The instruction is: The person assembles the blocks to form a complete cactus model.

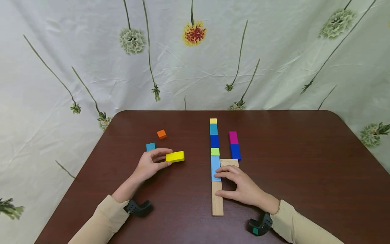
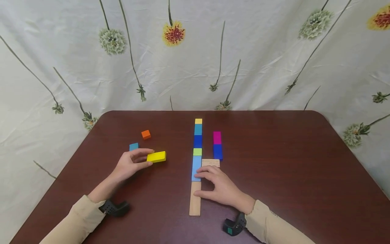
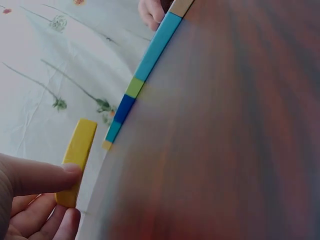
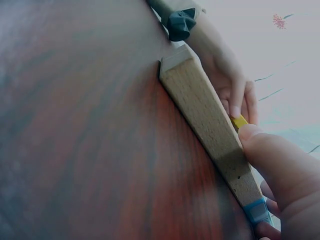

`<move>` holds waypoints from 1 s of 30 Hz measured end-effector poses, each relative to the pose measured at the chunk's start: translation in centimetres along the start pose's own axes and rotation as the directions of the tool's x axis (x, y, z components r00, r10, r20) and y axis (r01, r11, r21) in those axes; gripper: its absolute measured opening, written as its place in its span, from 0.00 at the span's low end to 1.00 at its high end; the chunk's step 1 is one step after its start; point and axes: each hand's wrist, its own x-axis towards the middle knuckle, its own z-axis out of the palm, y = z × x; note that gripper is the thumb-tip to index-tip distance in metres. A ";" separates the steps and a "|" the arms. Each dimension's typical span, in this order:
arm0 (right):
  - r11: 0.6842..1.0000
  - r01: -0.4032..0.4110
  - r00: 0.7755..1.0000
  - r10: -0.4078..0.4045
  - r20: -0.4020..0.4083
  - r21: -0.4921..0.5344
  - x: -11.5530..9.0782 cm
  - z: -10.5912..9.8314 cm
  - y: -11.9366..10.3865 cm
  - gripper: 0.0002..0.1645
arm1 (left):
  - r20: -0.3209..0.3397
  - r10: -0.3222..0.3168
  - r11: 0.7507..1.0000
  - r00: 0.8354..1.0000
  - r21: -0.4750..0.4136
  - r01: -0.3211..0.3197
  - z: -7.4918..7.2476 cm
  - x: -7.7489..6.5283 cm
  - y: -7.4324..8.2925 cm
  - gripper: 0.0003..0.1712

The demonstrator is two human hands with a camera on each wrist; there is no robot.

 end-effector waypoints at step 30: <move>1.000 -0.012 1.000 0.013 0.014 -0.014 0.0 0.1 0.1 0.30 | -0.014 -0.041 0.999 0.999 0.006 0.041 6.7 9.1 0.9 0.21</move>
